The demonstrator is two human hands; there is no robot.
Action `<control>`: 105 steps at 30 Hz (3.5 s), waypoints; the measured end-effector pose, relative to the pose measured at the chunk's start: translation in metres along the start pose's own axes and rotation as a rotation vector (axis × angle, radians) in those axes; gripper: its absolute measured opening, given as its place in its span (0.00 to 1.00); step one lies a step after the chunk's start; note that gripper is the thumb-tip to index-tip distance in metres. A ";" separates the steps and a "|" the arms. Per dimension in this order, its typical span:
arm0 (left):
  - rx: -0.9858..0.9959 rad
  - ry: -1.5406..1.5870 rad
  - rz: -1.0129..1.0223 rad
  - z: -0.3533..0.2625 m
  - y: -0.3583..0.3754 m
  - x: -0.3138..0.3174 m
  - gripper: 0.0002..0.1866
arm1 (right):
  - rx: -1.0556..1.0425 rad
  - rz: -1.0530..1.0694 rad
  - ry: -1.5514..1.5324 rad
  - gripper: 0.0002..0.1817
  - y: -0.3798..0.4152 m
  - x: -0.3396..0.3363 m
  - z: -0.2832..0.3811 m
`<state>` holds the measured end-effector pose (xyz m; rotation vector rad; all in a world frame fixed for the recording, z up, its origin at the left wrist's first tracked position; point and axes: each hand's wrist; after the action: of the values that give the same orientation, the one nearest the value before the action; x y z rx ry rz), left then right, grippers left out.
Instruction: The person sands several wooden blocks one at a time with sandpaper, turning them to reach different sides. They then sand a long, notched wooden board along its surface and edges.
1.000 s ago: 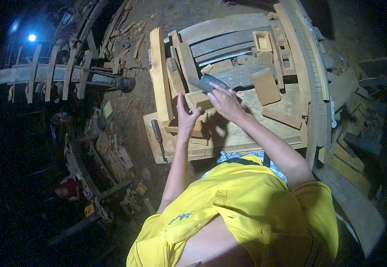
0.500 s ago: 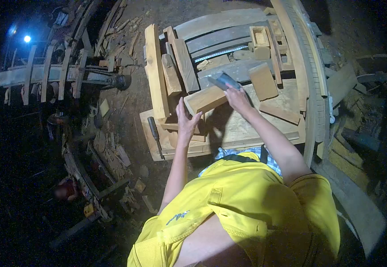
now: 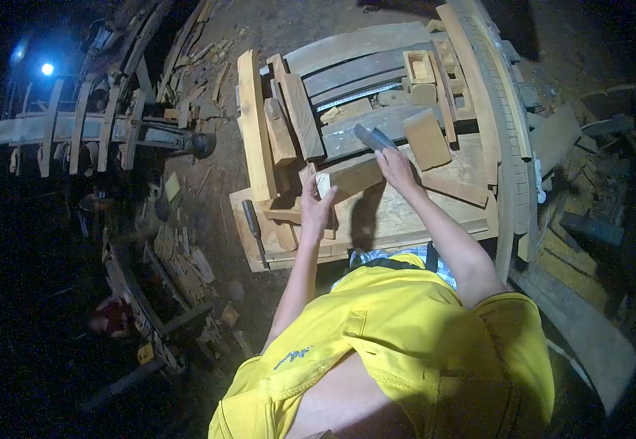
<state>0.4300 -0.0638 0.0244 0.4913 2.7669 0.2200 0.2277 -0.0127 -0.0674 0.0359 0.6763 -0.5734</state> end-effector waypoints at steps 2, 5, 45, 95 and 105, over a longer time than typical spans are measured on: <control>0.152 0.157 -0.011 -0.024 0.007 0.001 0.29 | 0.214 -0.013 -0.051 0.18 -0.008 -0.012 0.005; 0.333 -0.131 -0.001 -0.062 -0.001 -0.008 0.29 | 0.186 -0.111 -0.089 0.19 -0.024 -0.029 0.017; 0.286 -0.360 -0.044 -0.019 -0.014 -0.018 0.37 | -0.163 0.089 0.058 0.10 -0.006 -0.032 0.066; -0.926 1.284 0.279 0.015 0.014 -0.010 0.36 | -0.657 0.170 0.145 0.19 0.009 0.005 0.063; -0.880 1.208 0.262 0.013 0.006 -0.008 0.35 | -0.338 0.263 0.269 0.14 -0.055 0.035 0.025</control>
<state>0.4434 -0.0595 0.0162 0.5524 3.0594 2.2984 0.2362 -0.0815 -0.0601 -0.1141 1.0065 -0.1973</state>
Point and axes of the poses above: each hand's wrist, its own y-axis away from the middle knuckle, its own x-axis out of the palm, z = x × y, and after that the axes turned 6 degrees about -z, right-handed
